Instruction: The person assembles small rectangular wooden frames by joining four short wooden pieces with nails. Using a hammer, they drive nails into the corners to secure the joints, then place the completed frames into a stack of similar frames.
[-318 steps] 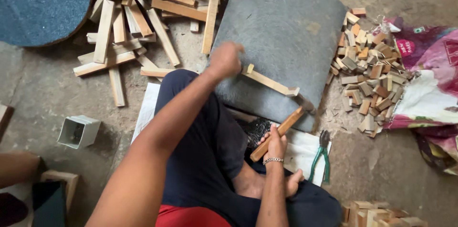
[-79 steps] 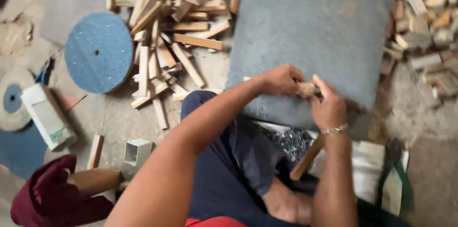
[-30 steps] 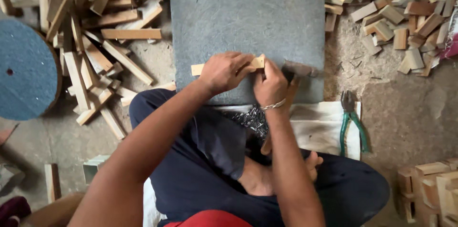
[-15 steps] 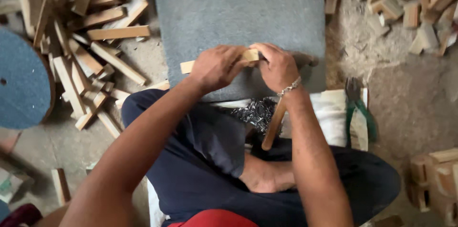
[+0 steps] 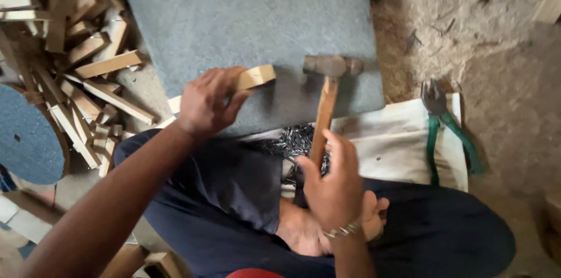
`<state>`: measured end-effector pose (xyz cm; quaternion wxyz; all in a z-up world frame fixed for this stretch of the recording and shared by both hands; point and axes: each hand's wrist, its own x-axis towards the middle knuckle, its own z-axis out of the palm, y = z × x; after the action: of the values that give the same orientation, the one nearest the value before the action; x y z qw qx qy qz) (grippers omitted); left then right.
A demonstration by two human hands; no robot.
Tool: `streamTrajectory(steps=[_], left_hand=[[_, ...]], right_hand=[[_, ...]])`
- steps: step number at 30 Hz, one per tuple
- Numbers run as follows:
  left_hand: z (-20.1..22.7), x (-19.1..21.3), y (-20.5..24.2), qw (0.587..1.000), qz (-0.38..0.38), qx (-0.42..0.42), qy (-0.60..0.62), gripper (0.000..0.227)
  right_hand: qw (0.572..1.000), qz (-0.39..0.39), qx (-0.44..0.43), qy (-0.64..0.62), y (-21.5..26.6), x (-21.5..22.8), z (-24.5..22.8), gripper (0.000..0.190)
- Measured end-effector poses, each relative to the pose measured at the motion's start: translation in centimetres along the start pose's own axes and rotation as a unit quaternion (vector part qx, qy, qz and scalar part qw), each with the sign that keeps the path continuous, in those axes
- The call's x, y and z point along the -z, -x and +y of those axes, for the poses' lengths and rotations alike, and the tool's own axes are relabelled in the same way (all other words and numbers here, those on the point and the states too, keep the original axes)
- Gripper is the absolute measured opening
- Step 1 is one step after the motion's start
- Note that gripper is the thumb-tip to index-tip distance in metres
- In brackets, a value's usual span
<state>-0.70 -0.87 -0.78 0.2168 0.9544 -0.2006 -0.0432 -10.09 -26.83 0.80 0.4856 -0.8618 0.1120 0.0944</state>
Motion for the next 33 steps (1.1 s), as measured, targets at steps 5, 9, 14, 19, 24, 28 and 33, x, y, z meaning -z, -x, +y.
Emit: streamTrajectory(steps=[5, 9, 14, 19, 24, 28, 33], left_hand=[[0.5, 0.2, -0.4, 0.999, 0.014, -0.032, -0.003, 0.037], [0.3, 0.5, -0.3, 1.000, 0.001, 0.005, -0.008, 0.038], [-0.5, -0.8, 0.1, 0.998, 0.000, 0.066, 0.022, 0.040], [2.8, -0.8, 3.6, 0.986, 0.121, -0.002, 0.113, 0.039], [4.4, -1.6, 9.6, 0.953, 0.199, -0.092, 0.208, 0.037], [4.7, -2.0, 11.7, 0.945, 0.222, -0.112, 0.212, 0.035], [5.2, -1.2, 12.3, 0.941, 0.226, -0.137, 0.213, 0.037]], right_hand=[[0.999, 0.002, 0.032, 0.022, 0.1, -1.1, 1.7, 0.062], [0.996, 0.023, 0.073, 0.039, -0.3, -1.3, 1.4, 0.060], [0.994, 0.038, 0.053, -0.088, 0.2, -3.7, 2.3, 0.045], [0.795, -0.116, -0.190, -0.565, -1.5, -6.2, 0.3, 0.036], [0.746, -0.180, -0.140, -0.625, 2.0, -7.2, -0.4, 0.026], [0.786, -0.167, -0.109, -0.586, 5.1, -6.5, -1.1, 0.025], [0.813, -0.218, -0.031, -0.539, 7.1, -5.2, -2.5, 0.035]])
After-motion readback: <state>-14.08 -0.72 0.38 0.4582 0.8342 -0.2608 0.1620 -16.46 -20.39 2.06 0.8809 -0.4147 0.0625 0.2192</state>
